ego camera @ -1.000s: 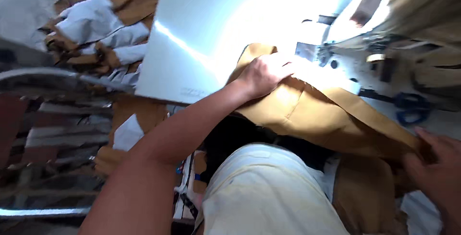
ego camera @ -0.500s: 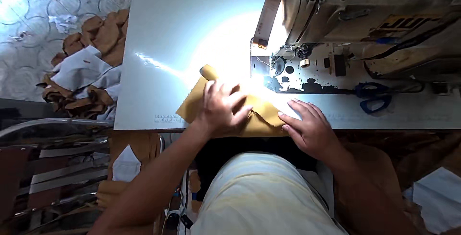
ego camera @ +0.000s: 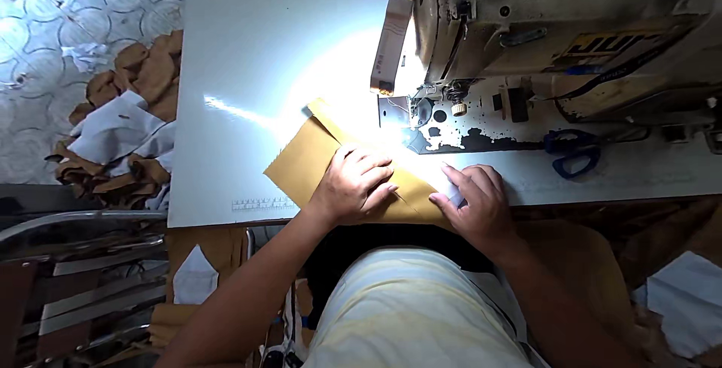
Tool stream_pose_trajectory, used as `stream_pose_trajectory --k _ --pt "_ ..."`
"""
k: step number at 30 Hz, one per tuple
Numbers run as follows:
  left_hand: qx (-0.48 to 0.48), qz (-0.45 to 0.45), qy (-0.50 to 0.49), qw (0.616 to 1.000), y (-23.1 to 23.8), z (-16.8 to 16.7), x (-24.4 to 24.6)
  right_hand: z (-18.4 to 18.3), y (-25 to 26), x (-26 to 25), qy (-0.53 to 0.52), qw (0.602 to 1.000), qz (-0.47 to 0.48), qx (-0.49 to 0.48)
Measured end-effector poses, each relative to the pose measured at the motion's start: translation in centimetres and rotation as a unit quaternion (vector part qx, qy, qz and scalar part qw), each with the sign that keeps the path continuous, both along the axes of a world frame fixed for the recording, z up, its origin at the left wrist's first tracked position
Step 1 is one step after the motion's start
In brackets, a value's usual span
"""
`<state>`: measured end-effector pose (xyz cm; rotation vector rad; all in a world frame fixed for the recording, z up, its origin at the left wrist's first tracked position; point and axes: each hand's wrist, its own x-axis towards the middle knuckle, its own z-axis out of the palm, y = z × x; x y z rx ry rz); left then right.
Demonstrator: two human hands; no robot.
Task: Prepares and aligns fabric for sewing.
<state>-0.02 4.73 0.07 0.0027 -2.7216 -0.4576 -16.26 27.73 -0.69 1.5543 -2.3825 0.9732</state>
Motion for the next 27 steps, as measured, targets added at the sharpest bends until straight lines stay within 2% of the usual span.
stream_pose_trajectory --k 3,9,13,18,20,24,27 --pt "0.001 0.008 -0.001 1.000 0.1 0.1 -0.1 0.3 0.2 0.4 0.042 0.998 0.046 0.001" --pt "-0.014 0.001 -0.020 1.000 0.3 -0.1 -0.1 2.4 0.6 0.0 0.028 0.979 0.153 0.128" --pt "-0.039 0.029 -0.012 0.999 0.5 -0.1 0.2 3.5 -1.2 -0.5 -0.029 0.981 0.134 0.138" --pt "-0.053 0.025 -0.015 0.998 0.5 0.3 -0.2 4.0 -5.1 0.2 -0.095 0.987 0.002 0.131" --pt "-0.034 0.021 -0.006 0.999 0.1 0.4 -0.6 3.9 -5.8 0.7 -0.117 0.985 -0.014 0.128" --pt "-0.007 0.023 0.049 0.998 -0.7 -0.4 -1.0 2.5 -5.6 1.2 -0.037 0.995 0.033 0.084" --pt "0.004 0.029 0.051 0.998 -0.5 -0.3 -1.1 1.9 -5.0 1.0 0.012 0.993 0.066 0.097"
